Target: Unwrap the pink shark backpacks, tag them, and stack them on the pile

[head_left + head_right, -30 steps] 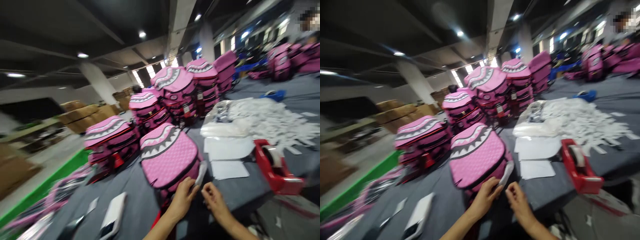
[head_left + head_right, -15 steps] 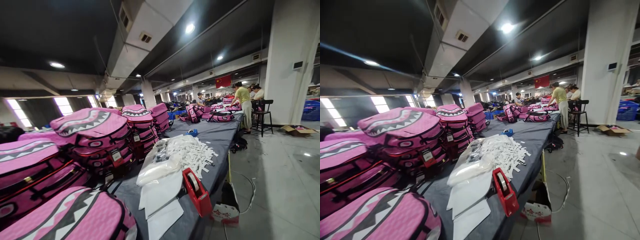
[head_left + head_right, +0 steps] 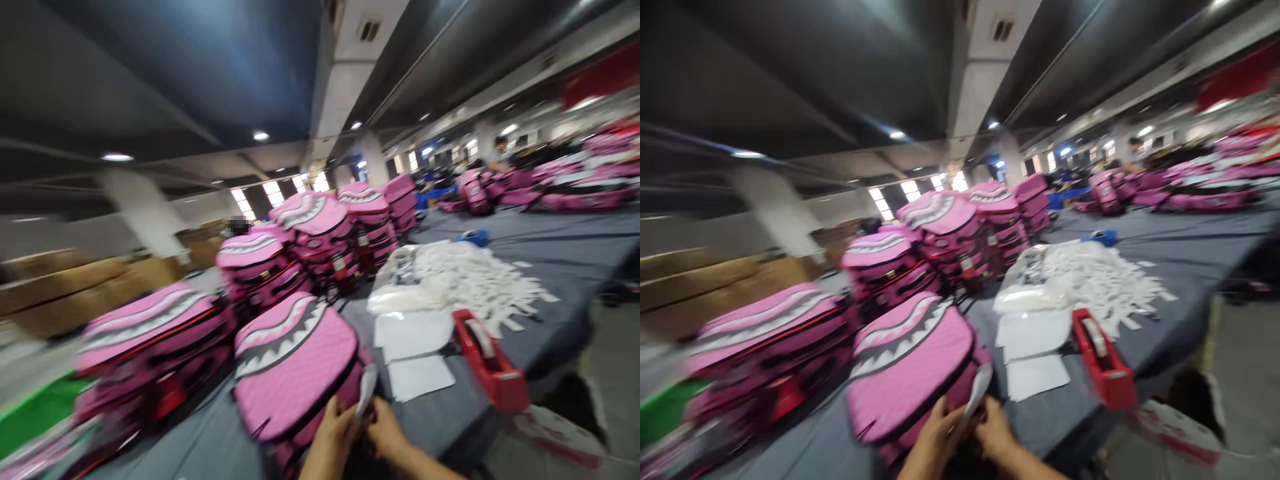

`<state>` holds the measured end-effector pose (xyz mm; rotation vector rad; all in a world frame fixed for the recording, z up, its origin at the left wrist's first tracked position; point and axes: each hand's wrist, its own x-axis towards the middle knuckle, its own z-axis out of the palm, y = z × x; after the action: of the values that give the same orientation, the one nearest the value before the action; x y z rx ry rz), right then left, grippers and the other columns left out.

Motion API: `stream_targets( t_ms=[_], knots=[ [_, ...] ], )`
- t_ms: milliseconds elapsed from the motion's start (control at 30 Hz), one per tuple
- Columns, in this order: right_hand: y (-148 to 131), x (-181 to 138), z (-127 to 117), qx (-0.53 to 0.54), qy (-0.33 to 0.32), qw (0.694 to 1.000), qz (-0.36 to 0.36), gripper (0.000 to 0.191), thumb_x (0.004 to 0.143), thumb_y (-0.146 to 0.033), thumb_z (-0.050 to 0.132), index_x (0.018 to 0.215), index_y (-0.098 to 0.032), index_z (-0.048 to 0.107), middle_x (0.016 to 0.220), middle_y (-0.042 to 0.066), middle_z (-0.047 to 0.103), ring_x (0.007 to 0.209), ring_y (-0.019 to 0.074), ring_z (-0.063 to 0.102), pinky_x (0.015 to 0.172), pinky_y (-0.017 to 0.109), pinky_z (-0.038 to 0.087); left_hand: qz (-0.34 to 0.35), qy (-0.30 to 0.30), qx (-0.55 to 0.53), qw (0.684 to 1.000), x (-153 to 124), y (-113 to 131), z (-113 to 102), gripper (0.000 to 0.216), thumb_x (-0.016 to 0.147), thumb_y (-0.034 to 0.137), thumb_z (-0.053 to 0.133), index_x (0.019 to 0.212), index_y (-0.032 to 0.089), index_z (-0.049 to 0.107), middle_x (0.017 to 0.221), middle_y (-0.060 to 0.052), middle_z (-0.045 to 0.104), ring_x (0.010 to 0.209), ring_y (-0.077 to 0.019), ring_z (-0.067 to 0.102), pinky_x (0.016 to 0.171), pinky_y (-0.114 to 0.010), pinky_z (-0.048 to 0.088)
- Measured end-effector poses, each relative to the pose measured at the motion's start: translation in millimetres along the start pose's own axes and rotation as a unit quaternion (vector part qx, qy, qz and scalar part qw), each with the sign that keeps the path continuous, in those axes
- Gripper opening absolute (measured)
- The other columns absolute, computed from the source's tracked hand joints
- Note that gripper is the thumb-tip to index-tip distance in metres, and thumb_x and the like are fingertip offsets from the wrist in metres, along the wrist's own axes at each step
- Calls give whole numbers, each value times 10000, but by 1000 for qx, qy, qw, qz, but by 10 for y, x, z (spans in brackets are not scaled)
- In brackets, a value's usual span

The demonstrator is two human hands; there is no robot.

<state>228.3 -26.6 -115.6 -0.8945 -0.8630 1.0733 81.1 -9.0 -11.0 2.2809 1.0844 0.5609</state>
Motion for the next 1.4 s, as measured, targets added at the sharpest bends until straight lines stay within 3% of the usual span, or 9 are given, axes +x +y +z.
stream_targets(
  t_ms=[133, 367, 533, 700, 900, 1033, 1100, 1267, 1400],
  knots=[
    [86, 10, 224, 23, 21, 994, 100, 542, 507, -419, 904, 903, -204, 604, 571, -81, 531, 472, 89, 452, 418, 201, 355, -9, -22, 32, 999, -49, 175, -31, 288, 925, 181, 542, 1113, 256, 746, 1003, -43, 478, 921, -175, 561, 898, -292, 505],
    [-89, -421, 189, 103, 7, 968, 227, 540, 697, -627, 785, 969, -214, 567, 563, -118, 420, 355, 9, 255, 351, 128, 153, -33, -35, 22, 999, -61, 168, -36, 445, 922, 131, 577, 1343, 273, 618, 1236, -75, 497, 1050, -202, 592, 983, -365, 515],
    [-215, -566, 224, 331, -41, 900, 281, 446, 664, -433, 897, 892, -203, 590, 543, -140, 372, 356, -12, 154, 317, 92, 161, 10, 15, -20, 1000, -73, -17, 65, 705, 880, 118, 636, 1514, 329, 410, 1257, -69, 519, 1146, -226, 591, 1023, -400, 517],
    [-161, -359, 163, 411, -133, 864, 258, 461, 746, -369, 812, 583, -176, 426, 501, -139, 296, 350, -29, -31, 286, 69, 71, 3, 74, -71, 995, -68, -101, 115, 681, 819, 142, 717, 1448, 235, 473, 1175, -67, 600, 919, -172, 618, 877, -332, 556],
    [-173, -225, 90, 394, -118, 876, 253, 474, 782, -336, 734, 514, -176, 377, 486, -135, 272, 360, -36, -110, 290, 66, -25, -1, 52, -157, 986, -41, 1, -30, 285, 844, 294, 734, 1101, 174, 699, 996, -46, 702, 838, -167, 631, 774, -255, 506],
    [-253, -379, -15, 401, -71, 875, 260, 278, 719, -305, 806, 673, -160, 572, 527, -140, 289, 389, -34, -74, 296, 43, 1, -13, -48, -98, 994, -46, 53, -108, 204, 922, 320, 628, 977, 163, 746, 716, 20, 630, 636, -121, 536, 625, -224, 419],
    [-286, -511, -59, 399, -48, 867, 294, 323, 654, -344, 871, 840, -190, 656, 526, -143, 300, 379, -28, -17, 288, 49, 62, 6, -75, -48, 996, -69, 39, -84, 236, 963, 318, 560, 980, 178, 750, 679, 28, 617, 599, -118, 520, 613, -228, 420],
    [-401, -720, -49, 297, -4, 887, 354, 668, 621, -447, 888, 1200, -271, 604, 518, -139, 368, 331, 2, 177, 292, 101, 166, 115, 23, 98, 988, -143, -134, 128, 365, 1033, 273, 403, 1318, 196, 618, 941, -79, 755, 806, -208, 696, 725, -304, 548],
    [-474, -714, 14, 168, 8, 934, 314, 850, 631, -550, 841, 1333, -224, 490, 534, -121, 453, 336, 39, 317, 304, 135, 241, 269, 84, 228, 932, -165, -301, 227, 506, 1020, 126, 317, 1524, 111, 361, 1164, -169, 732, 920, -218, 719, 751, -340, 585]
  ],
)
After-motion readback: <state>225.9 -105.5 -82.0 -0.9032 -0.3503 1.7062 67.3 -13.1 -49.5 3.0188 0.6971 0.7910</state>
